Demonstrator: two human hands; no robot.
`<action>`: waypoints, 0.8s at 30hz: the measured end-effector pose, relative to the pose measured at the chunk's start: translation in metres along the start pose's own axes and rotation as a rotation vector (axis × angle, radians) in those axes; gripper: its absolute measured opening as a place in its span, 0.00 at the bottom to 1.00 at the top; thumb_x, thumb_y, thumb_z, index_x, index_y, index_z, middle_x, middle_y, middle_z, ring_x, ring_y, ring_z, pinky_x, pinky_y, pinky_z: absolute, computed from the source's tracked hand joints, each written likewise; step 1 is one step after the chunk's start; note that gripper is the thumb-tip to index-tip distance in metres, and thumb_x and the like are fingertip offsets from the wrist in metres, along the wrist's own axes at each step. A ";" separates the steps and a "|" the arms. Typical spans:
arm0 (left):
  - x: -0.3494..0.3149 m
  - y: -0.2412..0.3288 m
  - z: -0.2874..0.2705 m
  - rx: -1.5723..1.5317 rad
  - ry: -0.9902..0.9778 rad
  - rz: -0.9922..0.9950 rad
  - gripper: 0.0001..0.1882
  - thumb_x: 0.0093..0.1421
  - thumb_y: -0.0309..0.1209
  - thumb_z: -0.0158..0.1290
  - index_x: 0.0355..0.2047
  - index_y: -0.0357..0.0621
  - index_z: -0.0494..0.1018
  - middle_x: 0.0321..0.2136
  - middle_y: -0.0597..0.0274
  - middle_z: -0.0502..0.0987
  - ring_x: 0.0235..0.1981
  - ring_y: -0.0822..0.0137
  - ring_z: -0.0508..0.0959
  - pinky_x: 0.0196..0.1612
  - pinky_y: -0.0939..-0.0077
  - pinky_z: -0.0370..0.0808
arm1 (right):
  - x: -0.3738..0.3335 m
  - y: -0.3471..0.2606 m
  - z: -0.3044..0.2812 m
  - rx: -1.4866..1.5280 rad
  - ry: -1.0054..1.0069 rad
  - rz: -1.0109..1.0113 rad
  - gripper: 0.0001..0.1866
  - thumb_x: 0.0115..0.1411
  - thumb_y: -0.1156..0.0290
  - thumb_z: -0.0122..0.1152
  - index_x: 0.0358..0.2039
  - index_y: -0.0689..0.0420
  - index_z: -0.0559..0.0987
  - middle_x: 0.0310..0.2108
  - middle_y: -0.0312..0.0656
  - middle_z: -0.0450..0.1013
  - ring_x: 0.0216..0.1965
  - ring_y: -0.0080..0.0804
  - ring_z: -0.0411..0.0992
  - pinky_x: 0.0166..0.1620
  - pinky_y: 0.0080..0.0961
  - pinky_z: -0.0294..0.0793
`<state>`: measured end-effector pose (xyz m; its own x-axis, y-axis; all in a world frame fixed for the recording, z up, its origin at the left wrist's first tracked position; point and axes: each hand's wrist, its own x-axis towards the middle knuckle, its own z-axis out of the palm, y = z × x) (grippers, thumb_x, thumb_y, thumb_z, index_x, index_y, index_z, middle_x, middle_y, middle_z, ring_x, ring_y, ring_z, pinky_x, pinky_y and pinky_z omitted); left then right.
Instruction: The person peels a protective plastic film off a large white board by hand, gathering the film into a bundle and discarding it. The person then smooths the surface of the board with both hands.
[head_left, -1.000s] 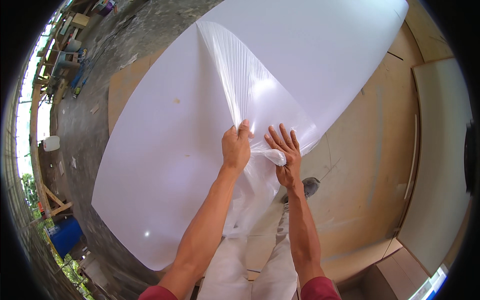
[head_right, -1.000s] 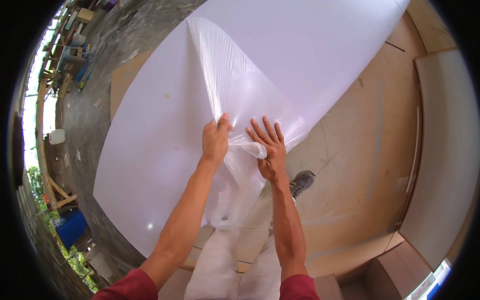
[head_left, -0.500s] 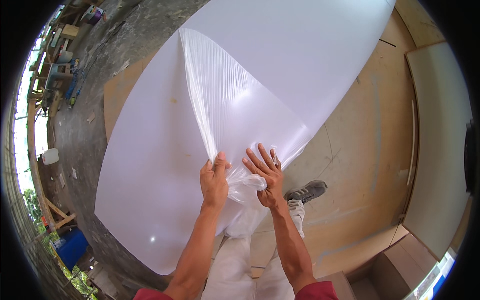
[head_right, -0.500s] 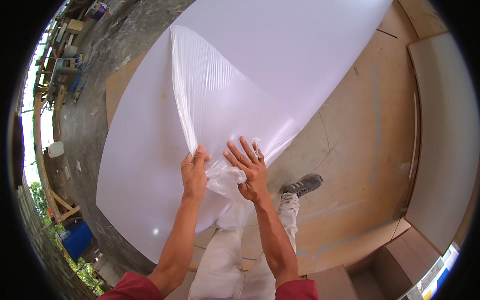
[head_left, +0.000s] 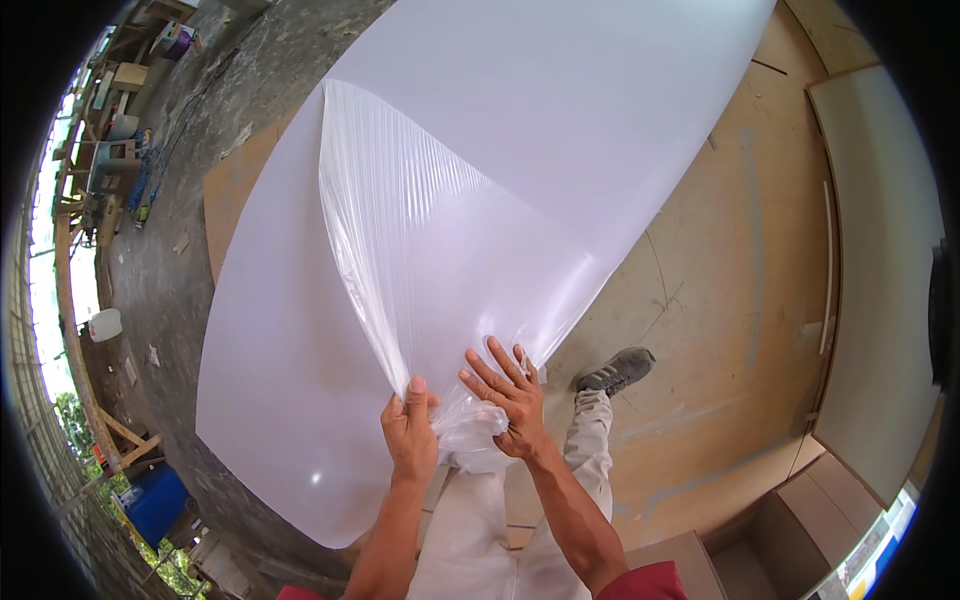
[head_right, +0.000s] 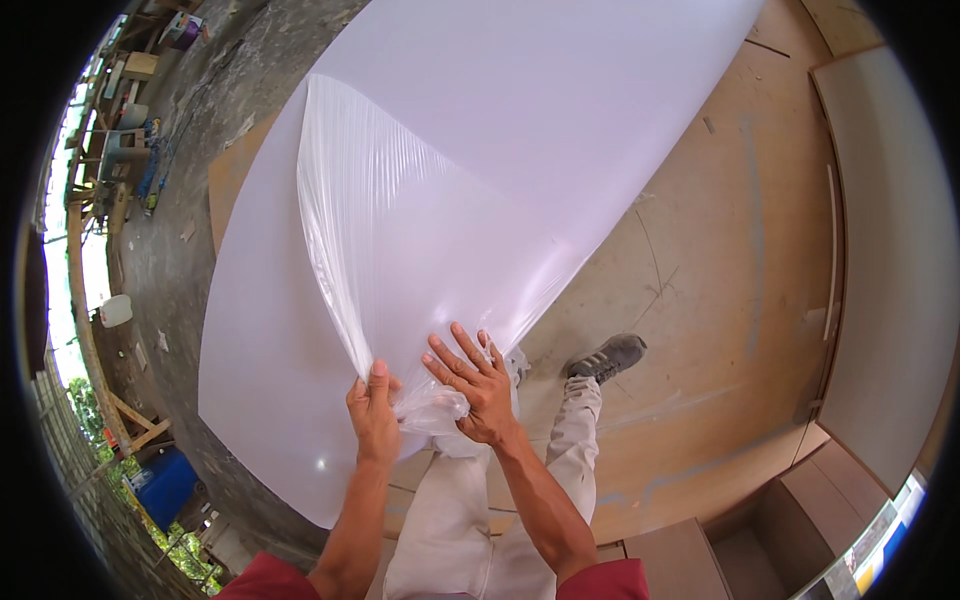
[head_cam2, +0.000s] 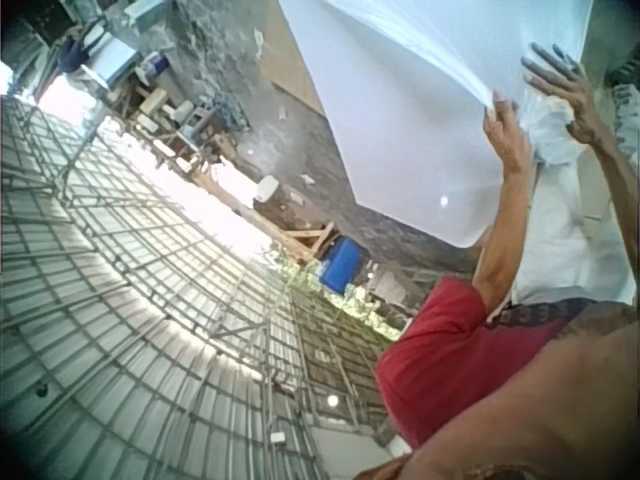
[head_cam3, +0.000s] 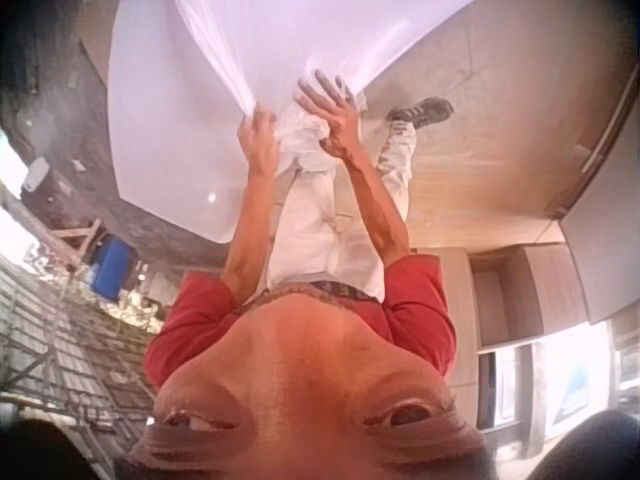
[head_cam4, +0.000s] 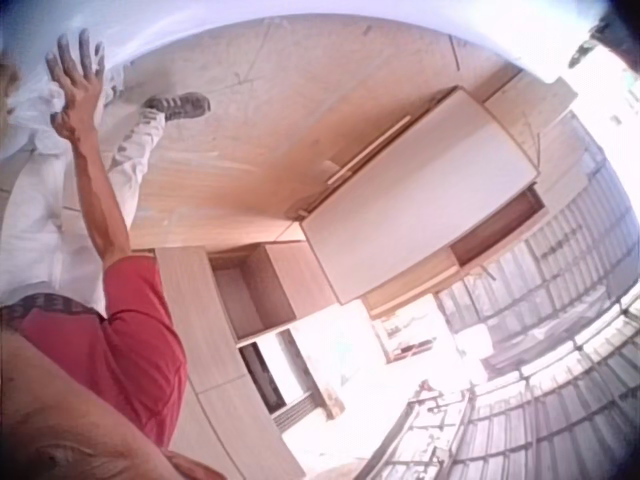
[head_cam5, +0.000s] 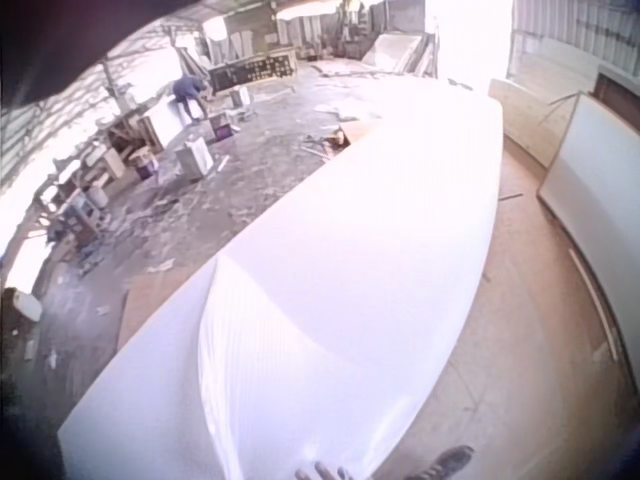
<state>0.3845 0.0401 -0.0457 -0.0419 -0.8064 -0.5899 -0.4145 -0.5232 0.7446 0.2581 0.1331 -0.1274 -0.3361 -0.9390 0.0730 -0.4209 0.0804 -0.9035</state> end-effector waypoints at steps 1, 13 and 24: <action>-0.003 0.000 -0.001 0.016 0.009 0.004 0.25 0.71 0.49 0.50 0.24 0.42 0.69 0.21 0.72 0.66 0.24 0.78 0.62 0.28 0.79 0.61 | -0.002 -0.001 0.001 0.001 -0.001 0.002 0.36 0.66 0.38 0.31 0.63 0.42 0.75 0.67 0.33 0.66 0.73 0.40 0.55 0.73 0.51 0.45; -0.016 -0.020 -0.023 0.076 0.089 -0.043 0.24 0.73 0.48 0.48 0.26 0.43 0.69 0.22 0.73 0.67 0.23 0.80 0.63 0.26 0.81 0.60 | -0.011 -0.012 0.005 0.091 -0.091 0.009 0.33 0.62 0.46 0.42 0.65 0.44 0.73 0.69 0.34 0.63 0.73 0.41 0.53 0.74 0.50 0.43; 0.014 -0.027 -0.032 0.270 0.108 -0.084 0.27 0.71 0.54 0.47 0.32 0.41 0.73 0.23 0.69 0.71 0.22 0.78 0.69 0.17 0.79 0.60 | -0.021 0.034 -0.035 0.755 0.263 0.351 0.20 0.53 0.70 0.64 0.47 0.62 0.82 0.42 0.46 0.79 0.40 0.35 0.77 0.49 0.33 0.73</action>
<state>0.4241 0.0338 -0.0638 0.0939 -0.7960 -0.5980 -0.6397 -0.5085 0.5764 0.2218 0.1671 -0.1446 -0.5643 -0.7865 -0.2509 0.3833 0.0196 -0.9234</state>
